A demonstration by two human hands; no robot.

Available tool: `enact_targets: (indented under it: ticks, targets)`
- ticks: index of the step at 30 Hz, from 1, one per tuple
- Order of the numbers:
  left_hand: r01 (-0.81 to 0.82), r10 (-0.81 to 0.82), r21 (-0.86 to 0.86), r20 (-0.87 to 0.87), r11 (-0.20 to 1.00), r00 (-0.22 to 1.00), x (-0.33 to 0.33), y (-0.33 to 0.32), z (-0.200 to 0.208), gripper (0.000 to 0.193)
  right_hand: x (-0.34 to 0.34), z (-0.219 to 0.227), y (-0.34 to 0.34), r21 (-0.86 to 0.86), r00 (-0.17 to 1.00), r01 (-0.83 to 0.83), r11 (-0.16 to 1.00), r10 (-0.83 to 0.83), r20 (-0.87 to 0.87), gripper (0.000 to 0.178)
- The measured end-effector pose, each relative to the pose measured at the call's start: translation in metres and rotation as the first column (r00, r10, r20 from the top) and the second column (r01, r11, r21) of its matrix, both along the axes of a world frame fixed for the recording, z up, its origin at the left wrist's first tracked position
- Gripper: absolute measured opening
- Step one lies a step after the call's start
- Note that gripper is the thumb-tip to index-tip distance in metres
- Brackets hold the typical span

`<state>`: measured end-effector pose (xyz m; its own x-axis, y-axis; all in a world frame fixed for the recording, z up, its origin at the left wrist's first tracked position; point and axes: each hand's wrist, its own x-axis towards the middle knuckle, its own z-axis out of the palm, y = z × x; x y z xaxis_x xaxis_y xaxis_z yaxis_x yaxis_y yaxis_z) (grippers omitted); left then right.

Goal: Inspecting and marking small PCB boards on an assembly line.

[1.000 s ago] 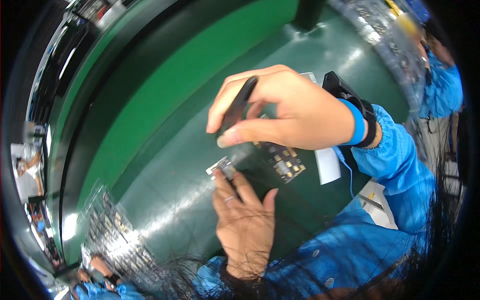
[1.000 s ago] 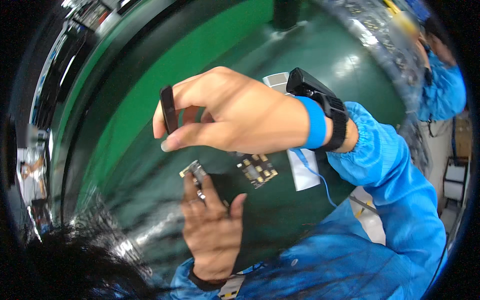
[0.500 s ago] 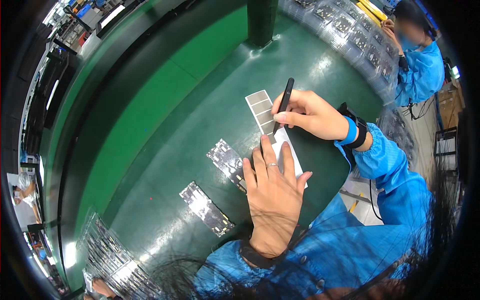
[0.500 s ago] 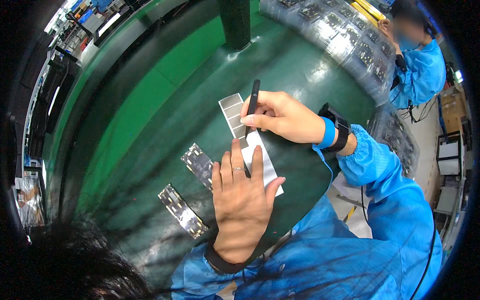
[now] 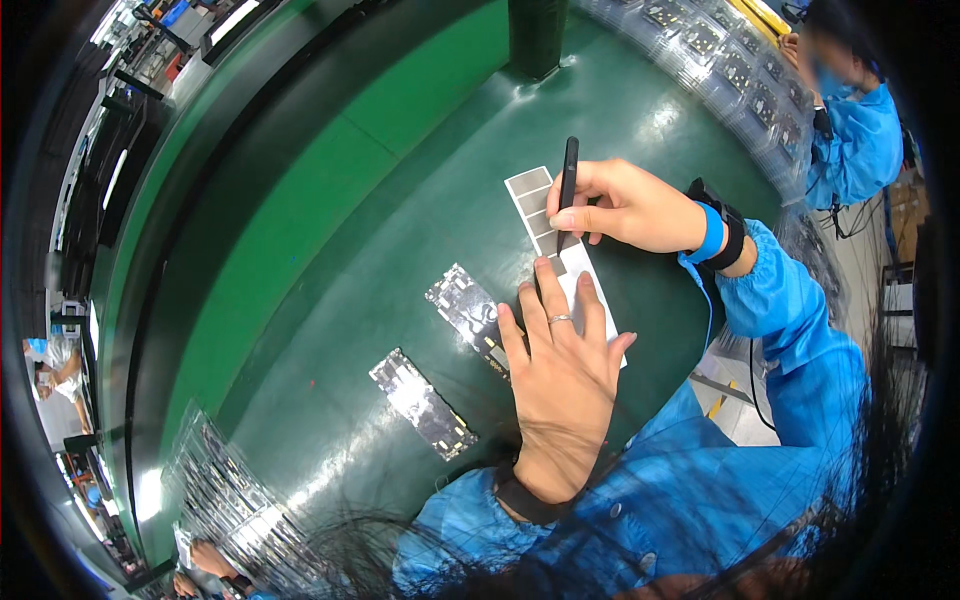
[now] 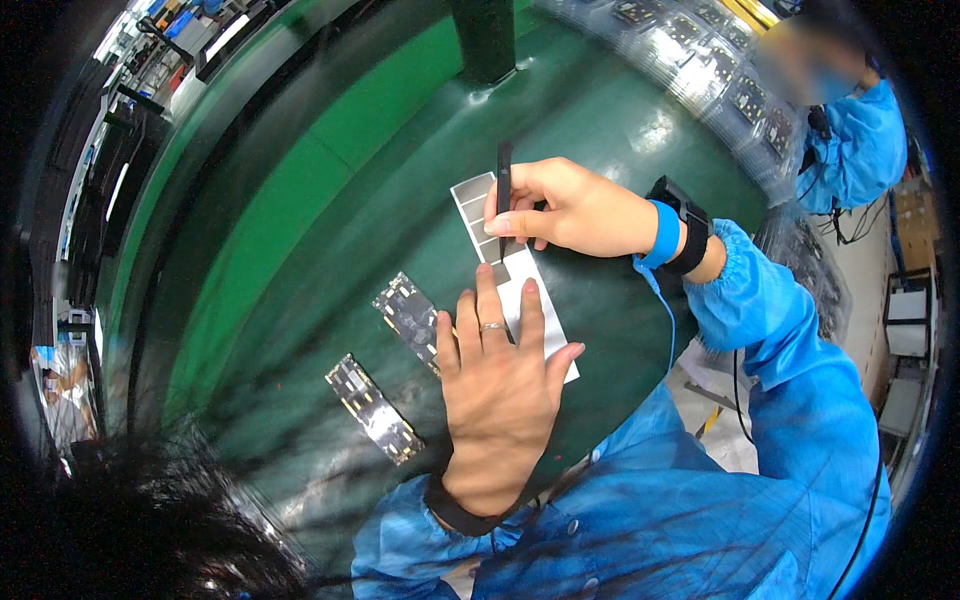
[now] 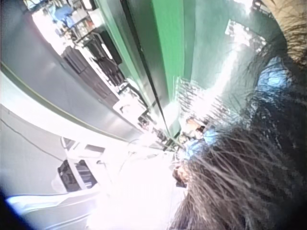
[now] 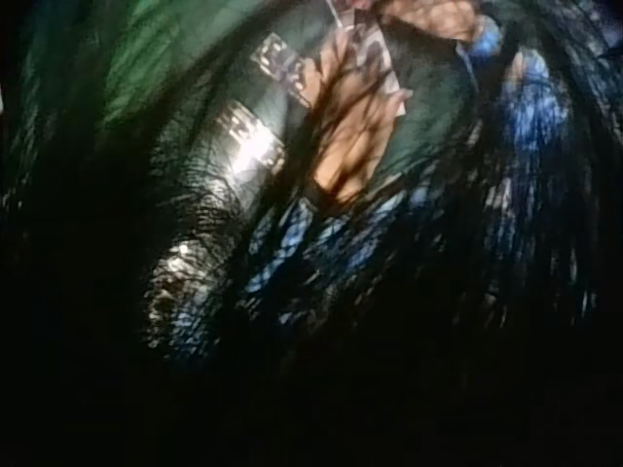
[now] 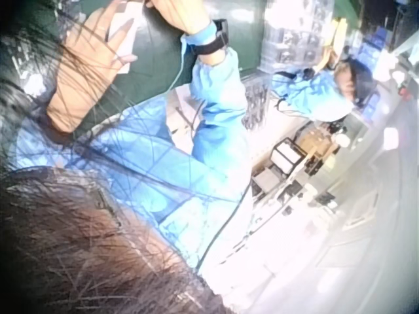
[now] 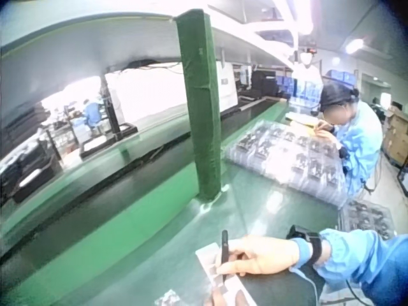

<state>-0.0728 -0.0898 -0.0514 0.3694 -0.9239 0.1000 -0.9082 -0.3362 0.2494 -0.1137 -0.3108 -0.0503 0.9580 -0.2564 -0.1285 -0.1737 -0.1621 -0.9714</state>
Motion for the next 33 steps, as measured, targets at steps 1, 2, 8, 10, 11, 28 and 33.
enact_targets:
  ticks: [1,2,8,10,11,28,33]
  targets:
    - [-0.001,0.001,-0.008,0.007,1.0,1.0,-0.001,0.0,-0.001,0.066,0.0,-0.001,-0.002,-0.001,1.0,-0.001,1.0,0.001,-0.002,0.019]
    - [-0.004,0.004,-0.01,0.005,1.0,1.0,-0.001,0.0,-0.001,0.066,0.001,-0.002,-0.004,0.027,1.0,-0.012,1.0,0.012,-0.015,0.02]
    - [-0.065,0.065,-0.002,-0.011,0.998,0.998,0.002,0.0,-0.001,0.069,-0.004,0.004,-0.009,0.115,0.997,0.05,0.992,-0.044,-0.058,0.019]
    - [-0.014,0.012,-0.042,-0.042,0.999,0.999,0.004,0.005,0.002,0.073,-0.005,0.012,-0.006,0.105,0.994,0.113,0.988,-0.113,-0.003,0.017]
    - [-0.004,-0.001,-0.079,-0.064,0.997,0.998,0.001,0.011,0.008,0.075,-0.003,0.023,0.0,0.081,0.992,0.124,0.989,-0.126,0.023,0.017]
    - [-0.253,0.254,0.352,0.045,0.901,0.966,0.006,0.129,0.029,0.087,0.11,-0.001,0.139,0.067,0.918,-0.392,0.918,0.385,0.097,0.014]
    - [-0.246,0.243,0.352,0.052,0.903,0.969,0.006,0.128,0.024,0.087,0.112,-0.006,0.14,0.102,0.915,-0.4,0.911,0.392,0.09,0.02]
